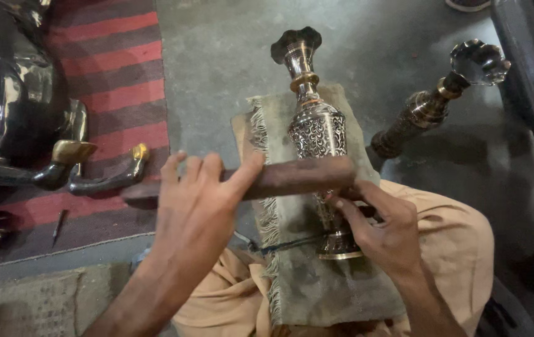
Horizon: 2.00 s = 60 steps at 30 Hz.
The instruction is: The person sits on the floor and uses a hammer and chisel to engrave intricate patterns onto a silver-colored metal vase. The person repeatedly strikes the chisel against the vase's surface to create detailed designs.
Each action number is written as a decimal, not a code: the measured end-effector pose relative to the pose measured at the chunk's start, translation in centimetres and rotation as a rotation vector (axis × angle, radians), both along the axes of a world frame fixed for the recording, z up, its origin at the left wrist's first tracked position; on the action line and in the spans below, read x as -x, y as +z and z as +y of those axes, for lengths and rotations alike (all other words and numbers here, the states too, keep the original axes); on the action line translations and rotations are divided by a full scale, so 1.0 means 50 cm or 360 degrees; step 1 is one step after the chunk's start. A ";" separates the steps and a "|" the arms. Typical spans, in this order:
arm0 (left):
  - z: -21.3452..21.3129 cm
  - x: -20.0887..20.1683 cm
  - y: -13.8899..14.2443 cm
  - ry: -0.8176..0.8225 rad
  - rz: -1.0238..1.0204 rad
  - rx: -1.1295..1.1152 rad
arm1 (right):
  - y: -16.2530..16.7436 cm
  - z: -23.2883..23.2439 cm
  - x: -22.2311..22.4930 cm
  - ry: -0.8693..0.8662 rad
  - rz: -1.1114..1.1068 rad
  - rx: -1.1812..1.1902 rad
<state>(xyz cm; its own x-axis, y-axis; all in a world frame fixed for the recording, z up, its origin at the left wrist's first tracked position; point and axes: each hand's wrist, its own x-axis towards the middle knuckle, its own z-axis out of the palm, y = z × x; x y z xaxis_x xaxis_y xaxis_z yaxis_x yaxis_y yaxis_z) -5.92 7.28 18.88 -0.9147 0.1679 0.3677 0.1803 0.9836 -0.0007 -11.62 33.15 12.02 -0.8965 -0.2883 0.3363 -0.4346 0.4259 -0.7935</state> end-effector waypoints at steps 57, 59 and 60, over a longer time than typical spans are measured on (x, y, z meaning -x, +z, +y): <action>0.034 0.062 0.082 -0.0261 -0.0432 -0.0912 | -0.047 0.023 0.011 -0.0051 -0.0377 0.0623; 0.034 0.063 0.087 -0.0266 -0.0429 -0.0473 | -0.045 0.023 0.012 -0.0041 -0.0338 0.0557; 0.034 0.064 0.089 -0.0270 -0.0425 -0.0253 | -0.044 0.024 0.015 -0.0024 -0.0290 0.0496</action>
<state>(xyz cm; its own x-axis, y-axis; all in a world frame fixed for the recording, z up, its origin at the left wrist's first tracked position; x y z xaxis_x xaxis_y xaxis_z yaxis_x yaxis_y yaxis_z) -9.12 9.01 23.32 -0.9460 0.2856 0.1532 0.3144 0.9236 0.2192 -12.35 34.37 9.82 -0.9532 -0.1832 0.2405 -0.2698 0.1567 -0.9501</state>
